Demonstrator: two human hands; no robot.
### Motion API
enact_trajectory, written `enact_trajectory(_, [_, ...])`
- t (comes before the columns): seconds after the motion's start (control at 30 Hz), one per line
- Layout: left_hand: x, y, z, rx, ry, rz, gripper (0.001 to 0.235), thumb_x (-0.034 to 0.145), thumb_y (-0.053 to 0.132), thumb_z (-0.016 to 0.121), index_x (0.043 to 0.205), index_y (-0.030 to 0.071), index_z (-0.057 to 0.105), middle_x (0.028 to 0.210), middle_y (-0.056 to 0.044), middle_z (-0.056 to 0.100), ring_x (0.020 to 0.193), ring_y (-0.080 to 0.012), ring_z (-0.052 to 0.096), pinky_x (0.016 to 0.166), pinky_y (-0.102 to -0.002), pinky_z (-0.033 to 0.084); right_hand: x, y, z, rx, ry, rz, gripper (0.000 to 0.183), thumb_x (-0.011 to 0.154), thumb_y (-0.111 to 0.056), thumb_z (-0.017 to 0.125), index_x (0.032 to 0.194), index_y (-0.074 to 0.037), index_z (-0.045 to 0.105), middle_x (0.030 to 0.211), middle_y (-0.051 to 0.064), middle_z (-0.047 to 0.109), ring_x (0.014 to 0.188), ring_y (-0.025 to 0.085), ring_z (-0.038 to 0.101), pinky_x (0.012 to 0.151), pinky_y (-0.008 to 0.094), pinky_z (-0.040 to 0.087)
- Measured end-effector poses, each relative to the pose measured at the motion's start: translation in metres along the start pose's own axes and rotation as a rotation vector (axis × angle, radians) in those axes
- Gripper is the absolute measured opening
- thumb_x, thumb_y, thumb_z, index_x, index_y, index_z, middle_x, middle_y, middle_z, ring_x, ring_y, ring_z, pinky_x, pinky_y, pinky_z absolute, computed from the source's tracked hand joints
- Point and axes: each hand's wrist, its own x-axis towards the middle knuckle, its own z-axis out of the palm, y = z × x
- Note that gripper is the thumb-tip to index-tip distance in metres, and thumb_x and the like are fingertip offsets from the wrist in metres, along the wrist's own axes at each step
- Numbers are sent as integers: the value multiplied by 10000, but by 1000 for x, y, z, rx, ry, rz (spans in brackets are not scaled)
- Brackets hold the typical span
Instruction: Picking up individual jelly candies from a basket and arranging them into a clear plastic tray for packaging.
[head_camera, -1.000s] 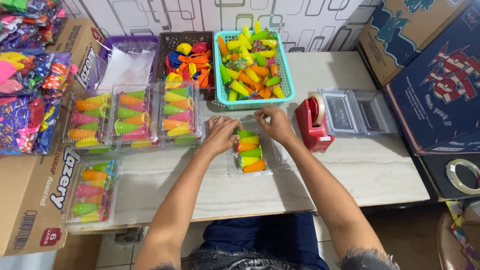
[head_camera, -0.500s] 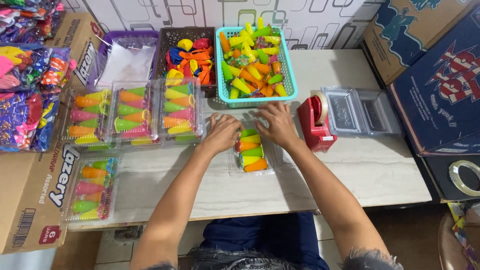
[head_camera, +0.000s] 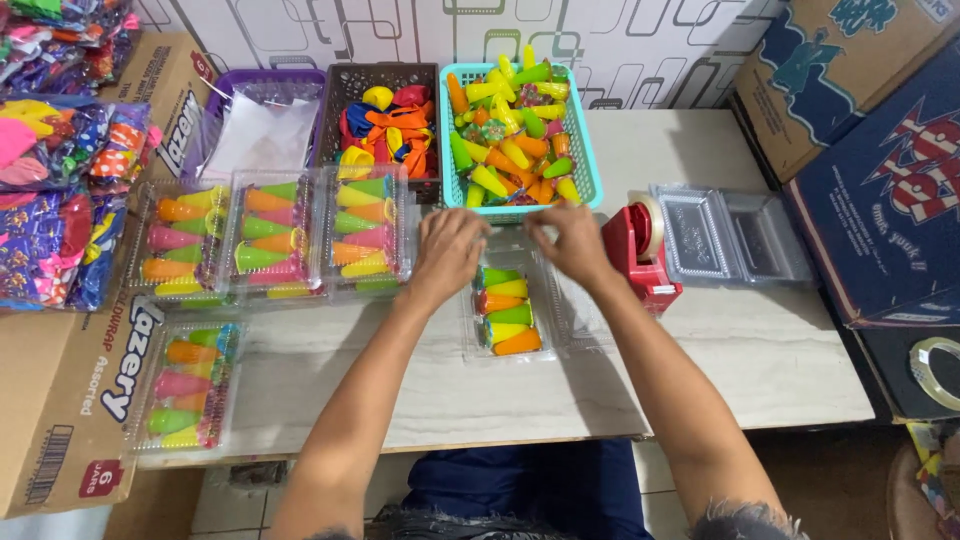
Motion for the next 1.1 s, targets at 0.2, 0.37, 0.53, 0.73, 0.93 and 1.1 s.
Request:
enact_trajectory(0.2, [42, -19, 25, -140, 93, -146, 306, 1033, 44, 510, 1310, 151, 582, 1293, -128, 594, 1397, -352, 457, 1191, -609, 226, 45, 26, -3, 70, 5, 370, 195, 950, -246, 703, 1121, -324, 755, 986, -53, 744, 1037, 205, 677, 965, 372, 521])
enact_trajectory(0.37, [53, -3, 29, -255, 91, -304, 378, 1013, 0, 497, 1375, 97, 545, 1315, -191, 600, 1414, -393, 450, 1205, -632, 200, 59, 53, 36, 91, -93, 434, 220, 931, -230, 695, 1124, -311, 762, 1014, -26, 759, 1042, 236, 699, 978, 432, 521])
enact_trajectory(0.53, [54, 0, 28, -307, 113, -359, 492, 994, -18, 492, 1475, 75, 446, 1396, -243, 556, 1449, -398, 416, 1227, -605, 168, 74, 31, 31, 99, -231, 431, 211, 940, -186, 689, 1135, -182, 770, 1044, 82, 769, 1070, 328, 702, 986, 481, 517])
enact_trajectory(0.73, [52, 7, 20, -321, 166, -337, 559, 989, -24, 494, 1527, 59, 369, 1441, -315, 512, 1455, -419, 403, 1247, -570, 146, 93, 15, 36, 176, -279, 467, 268, 936, -203, 729, 1194, -133, 755, 1066, 94, 770, 1079, 296, 709, 987, 473, 518])
enact_trajectory(0.93, [52, -1, 27, -367, 163, -335, 551, 1004, 24, 495, 1536, 98, 368, 1454, -277, 519, 1467, -403, 392, 1249, -561, 139, 96, 10, 36, 72, -340, 505, 269, 894, -249, 755, 1151, -170, 764, 1031, 18, 770, 1074, 257, 706, 974, 460, 531])
enact_trajectory(1.1, [52, -7, 35, -339, 178, -327, 533, 1013, 38, 496, 1528, 122, 386, 1448, -265, 534, 1462, -386, 406, 1250, -545, 157, 87, 21, 35, 176, -238, 550, 257, 927, -263, 738, 1158, -154, 764, 1004, 18, 759, 1059, 246, 703, 978, 448, 520])
